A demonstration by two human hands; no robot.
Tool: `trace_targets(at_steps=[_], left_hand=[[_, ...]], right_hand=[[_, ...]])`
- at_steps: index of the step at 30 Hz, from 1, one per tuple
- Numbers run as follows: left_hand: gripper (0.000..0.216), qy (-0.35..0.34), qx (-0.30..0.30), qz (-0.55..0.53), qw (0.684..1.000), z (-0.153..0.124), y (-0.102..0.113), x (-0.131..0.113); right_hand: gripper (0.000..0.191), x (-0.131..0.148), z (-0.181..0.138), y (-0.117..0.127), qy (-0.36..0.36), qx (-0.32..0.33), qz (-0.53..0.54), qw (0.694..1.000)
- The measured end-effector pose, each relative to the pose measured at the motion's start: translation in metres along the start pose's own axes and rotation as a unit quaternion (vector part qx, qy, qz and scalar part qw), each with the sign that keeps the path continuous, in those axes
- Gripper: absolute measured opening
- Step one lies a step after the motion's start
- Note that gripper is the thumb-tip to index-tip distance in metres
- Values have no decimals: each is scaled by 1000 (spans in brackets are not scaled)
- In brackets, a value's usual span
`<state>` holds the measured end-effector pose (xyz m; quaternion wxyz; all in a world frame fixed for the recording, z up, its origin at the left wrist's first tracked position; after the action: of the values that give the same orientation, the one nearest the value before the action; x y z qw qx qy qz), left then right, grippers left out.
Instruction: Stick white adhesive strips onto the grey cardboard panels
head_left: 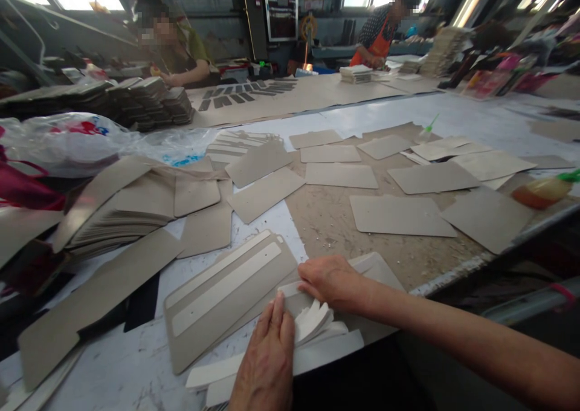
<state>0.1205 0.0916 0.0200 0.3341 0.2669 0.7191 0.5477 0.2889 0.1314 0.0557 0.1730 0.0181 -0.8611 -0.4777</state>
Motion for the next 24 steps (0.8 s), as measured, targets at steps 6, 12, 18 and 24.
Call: trace_targets(at_steps=[6,12,18,24], left_hand=[[52,1,-26,11,1000,1,-5,2],[54,-7,-40,-9,999,2,-4,3],[53,2,5,-30,1000,4,6,4],[47,15,54,-30,998,8,17,3]], right_hand=[[21,1,2,1,-15,8,1,1000],[22,1,5,1,-23,18,11,1000],[22,-2,5,-1,-13,5,6,1000],[26,2,-1,2,-68,-18,-13,997]])
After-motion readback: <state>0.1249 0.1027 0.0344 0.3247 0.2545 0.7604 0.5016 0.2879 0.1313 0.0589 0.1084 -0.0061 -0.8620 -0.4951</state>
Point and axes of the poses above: each hand's wrist, its own z-axis towards the middle knuckle, its own y-axis out of the back of the hand, x = y × z, the point moved 3 cm from there along z, towards the middle knuckle, and after that the axes turned 15 degrees about x, right-handed, at the moved point
